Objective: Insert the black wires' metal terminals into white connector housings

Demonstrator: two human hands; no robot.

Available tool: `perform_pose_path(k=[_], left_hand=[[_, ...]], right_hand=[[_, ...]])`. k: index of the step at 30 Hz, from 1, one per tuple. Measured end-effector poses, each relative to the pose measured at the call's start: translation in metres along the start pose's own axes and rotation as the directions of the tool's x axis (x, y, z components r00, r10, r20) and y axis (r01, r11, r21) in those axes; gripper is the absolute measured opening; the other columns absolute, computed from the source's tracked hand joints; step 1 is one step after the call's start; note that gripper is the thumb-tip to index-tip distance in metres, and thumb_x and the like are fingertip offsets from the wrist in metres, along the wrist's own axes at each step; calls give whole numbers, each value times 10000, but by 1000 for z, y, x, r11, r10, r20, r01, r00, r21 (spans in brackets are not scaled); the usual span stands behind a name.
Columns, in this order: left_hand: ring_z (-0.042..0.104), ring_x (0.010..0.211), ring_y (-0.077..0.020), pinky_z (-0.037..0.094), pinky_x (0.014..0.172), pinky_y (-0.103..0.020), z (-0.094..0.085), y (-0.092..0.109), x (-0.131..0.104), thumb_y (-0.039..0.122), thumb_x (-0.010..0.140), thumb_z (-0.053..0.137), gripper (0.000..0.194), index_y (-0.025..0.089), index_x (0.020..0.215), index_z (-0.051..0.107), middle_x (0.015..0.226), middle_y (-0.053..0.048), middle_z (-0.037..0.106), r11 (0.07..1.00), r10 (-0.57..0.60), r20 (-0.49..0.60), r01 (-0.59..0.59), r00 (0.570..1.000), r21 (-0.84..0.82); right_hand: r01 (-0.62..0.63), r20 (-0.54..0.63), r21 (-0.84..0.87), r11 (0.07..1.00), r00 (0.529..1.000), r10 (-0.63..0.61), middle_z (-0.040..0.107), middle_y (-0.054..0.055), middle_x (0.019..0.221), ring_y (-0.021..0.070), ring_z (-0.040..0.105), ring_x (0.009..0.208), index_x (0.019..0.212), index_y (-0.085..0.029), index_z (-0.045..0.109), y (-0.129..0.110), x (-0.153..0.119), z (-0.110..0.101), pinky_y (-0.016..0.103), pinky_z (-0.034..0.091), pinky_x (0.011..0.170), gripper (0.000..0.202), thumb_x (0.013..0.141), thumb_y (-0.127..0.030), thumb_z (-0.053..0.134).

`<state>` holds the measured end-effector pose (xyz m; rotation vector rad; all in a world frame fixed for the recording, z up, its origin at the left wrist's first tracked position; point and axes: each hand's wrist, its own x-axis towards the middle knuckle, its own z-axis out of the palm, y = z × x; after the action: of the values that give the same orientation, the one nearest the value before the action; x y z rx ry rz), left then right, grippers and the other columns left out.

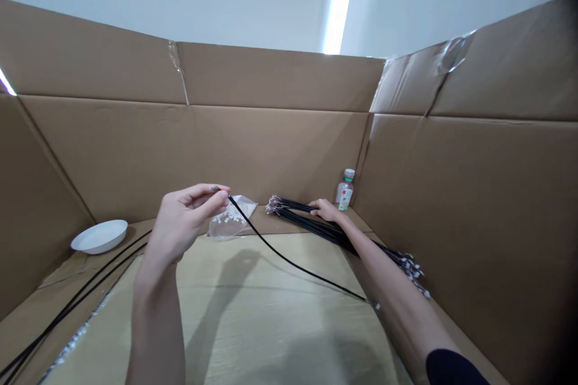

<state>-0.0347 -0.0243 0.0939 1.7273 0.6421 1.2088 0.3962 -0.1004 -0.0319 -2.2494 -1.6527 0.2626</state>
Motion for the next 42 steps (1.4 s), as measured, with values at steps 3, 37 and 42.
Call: perform_pose_path(k=[3, 37, 42], left_hand=[[766, 863, -192, 652, 781, -231, 0, 2, -1, 440, 763, 859, 310, 190, 945, 845, 939, -85, 806, 1000, 1, -6, -1, 1000, 13], [643, 731, -138, 509, 611, -208, 51, 44, -58, 329, 896, 783, 106, 232, 890, 825, 837, -32, 749, 985, 172, 388, -148, 905, -93], [683, 786, -105, 548, 651, -143, 48, 45, -60, 310, 902, 793, 71, 246, 913, 822, 885, -11, 765, 983, 183, 391, -153, 902, -107]], right_hand=[[-17, -51, 43, 999, 999, 19, 680, 99, 1267, 266, 671, 1145, 1211, -147, 680, -1, 0, -7, 484, 561, 1003, 281, 1021, -352, 652], [382, -354, 910, 160, 918, -180, 526, -69, 543, 52, 385, 412, 853, -186, 603, -241, -189, -28, 168, 331, 405, 289, 1036, -409, 621], [323, -308, 945, 50, 933, -186, 666, -32, 660, 35, 446, 401, 937, -174, 630, -238, -191, -26, 130, 356, 360, 209, 1021, -363, 660]])
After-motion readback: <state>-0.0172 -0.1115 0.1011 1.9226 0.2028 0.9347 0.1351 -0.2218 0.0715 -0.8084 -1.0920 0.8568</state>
